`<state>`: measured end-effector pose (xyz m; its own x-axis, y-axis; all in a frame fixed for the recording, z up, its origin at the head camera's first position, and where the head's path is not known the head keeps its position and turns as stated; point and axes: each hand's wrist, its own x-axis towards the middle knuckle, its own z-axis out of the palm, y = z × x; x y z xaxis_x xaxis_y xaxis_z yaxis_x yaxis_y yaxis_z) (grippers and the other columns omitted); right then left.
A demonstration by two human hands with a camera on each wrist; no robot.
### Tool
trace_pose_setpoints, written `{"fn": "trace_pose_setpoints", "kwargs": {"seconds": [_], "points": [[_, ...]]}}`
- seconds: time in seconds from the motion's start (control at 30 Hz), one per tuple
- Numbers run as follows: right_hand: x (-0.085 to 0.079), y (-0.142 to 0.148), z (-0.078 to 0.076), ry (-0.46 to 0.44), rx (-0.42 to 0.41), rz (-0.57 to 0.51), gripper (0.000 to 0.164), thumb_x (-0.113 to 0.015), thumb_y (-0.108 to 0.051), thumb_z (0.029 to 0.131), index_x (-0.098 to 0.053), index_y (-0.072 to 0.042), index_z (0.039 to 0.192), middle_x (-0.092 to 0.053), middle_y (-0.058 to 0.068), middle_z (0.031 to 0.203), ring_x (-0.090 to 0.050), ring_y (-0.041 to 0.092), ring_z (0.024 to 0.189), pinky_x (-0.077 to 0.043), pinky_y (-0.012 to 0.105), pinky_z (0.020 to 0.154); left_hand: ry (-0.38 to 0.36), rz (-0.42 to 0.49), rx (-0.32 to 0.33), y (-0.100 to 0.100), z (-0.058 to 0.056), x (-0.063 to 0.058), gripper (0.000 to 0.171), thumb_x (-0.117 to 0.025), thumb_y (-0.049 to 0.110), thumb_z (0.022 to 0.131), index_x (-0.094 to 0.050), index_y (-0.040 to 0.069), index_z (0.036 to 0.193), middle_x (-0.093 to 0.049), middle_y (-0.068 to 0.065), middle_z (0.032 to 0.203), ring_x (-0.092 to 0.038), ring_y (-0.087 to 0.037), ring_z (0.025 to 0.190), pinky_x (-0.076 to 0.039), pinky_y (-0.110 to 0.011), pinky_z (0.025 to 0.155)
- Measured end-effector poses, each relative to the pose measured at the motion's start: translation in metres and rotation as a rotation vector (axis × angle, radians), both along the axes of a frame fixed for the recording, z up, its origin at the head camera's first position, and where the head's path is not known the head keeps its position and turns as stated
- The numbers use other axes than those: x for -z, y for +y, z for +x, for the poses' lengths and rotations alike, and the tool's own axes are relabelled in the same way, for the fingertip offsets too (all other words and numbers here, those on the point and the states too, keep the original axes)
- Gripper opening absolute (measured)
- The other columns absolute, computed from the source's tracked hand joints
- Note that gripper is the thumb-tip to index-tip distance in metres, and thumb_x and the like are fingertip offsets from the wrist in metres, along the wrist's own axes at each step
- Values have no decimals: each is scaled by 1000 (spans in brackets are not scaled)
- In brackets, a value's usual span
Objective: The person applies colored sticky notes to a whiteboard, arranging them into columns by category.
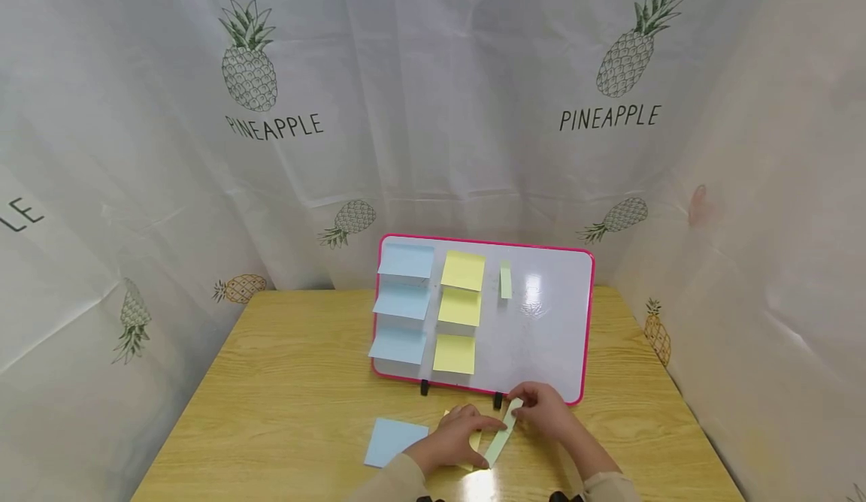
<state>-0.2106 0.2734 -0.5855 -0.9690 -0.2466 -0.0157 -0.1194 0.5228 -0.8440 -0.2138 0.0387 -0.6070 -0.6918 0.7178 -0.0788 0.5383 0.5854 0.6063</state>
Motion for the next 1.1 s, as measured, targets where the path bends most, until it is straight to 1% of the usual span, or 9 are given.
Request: {"fn": "trace_pose_setpoints", "kwargs": {"seconds": [0.1, 0.3, 0.47, 0.57, 0.8, 0.87, 0.97, 1.1], "points": [[-1, 1, -2, 10, 6, 16, 17, -74, 0, 82, -71, -2, 99, -64, 5, 85, -50, 11, 70, -45, 25, 60, -7, 2, -1, 0, 0, -1, 68, -87, 29, 72, -58, 43, 131, -40, 17, 87, -33, 2, 81, -35, -30, 85], [-5, 3, -3, 12, 20, 26, 16, -73, -1, 83, -71, -3, 99, -64, 5, 86, -50, 12, 71, -45, 26, 61, -10, -2, 0, 1, 0, -1, 70, -87, 28, 73, -56, 42, 134, -41, 16, 88, -34, 1, 81, -34, -27, 79], [-7, 4, -3, 11, 22, 4, 16, -73, -1, 84, -70, -1, 100, -63, 3, 83, -52, 10, 70, -47, 25, 61, -23, -2, -3, 2, -1, 2, 69, -87, 29, 73, -56, 44, 133, -41, 17, 89, -34, 0, 82, -34, -28, 80], [-9, 5, -3, 25, 13, -8, 17, -73, -2, 84, -70, 1, 101, -63, 4, 81, -52, 9, 70, -47, 26, 61, -23, 0, -1, 2, -1, 4, 68, -87, 29, 73, -56, 44, 133, -40, 17, 89, -34, 0, 82, -35, -29, 81], [-13, 7, -5, 45, 25, 23, 19, -75, -4, 83, -70, -2, 101, -61, 2, 81, -53, 9, 70, -47, 26, 61, 13, 8, -11, 2, 0, 5, 69, -88, 27, 72, -57, 45, 131, -37, 18, 87, -33, 1, 81, -32, -26, 75], [-15, 7, -5, 40, 31, 26, 20, -76, -4, 82, -70, -1, 101, -62, 2, 81, -53, 10, 71, -48, 26, 60, 13, 1, -9, 2, 0, 4, 69, -87, 28, 72, -57, 45, 131, -36, 19, 87, -32, 1, 81, -32, -25, 74], [-18, 8, -5, 43, 44, 21, 20, -76, -3, 82, -70, 0, 101, -62, 3, 82, -54, 10, 71, -48, 26, 61, -7, 0, -12, 2, 1, 1, 68, -87, 27, 72, -57, 44, 131, -38, 17, 87, -33, 1, 81, -32, -25, 75], [-24, 10, -5, 68, 76, 9, 21, -77, -3, 81, -70, 2, 101, -62, 4, 82, -53, 10, 71, -48, 26, 61, -10, -11, -17, 2, 2, -3, 67, -88, 28, 72, -59, 43, 130, -39, 16, 87, -33, 1, 81, -34, -26, 77]]}}
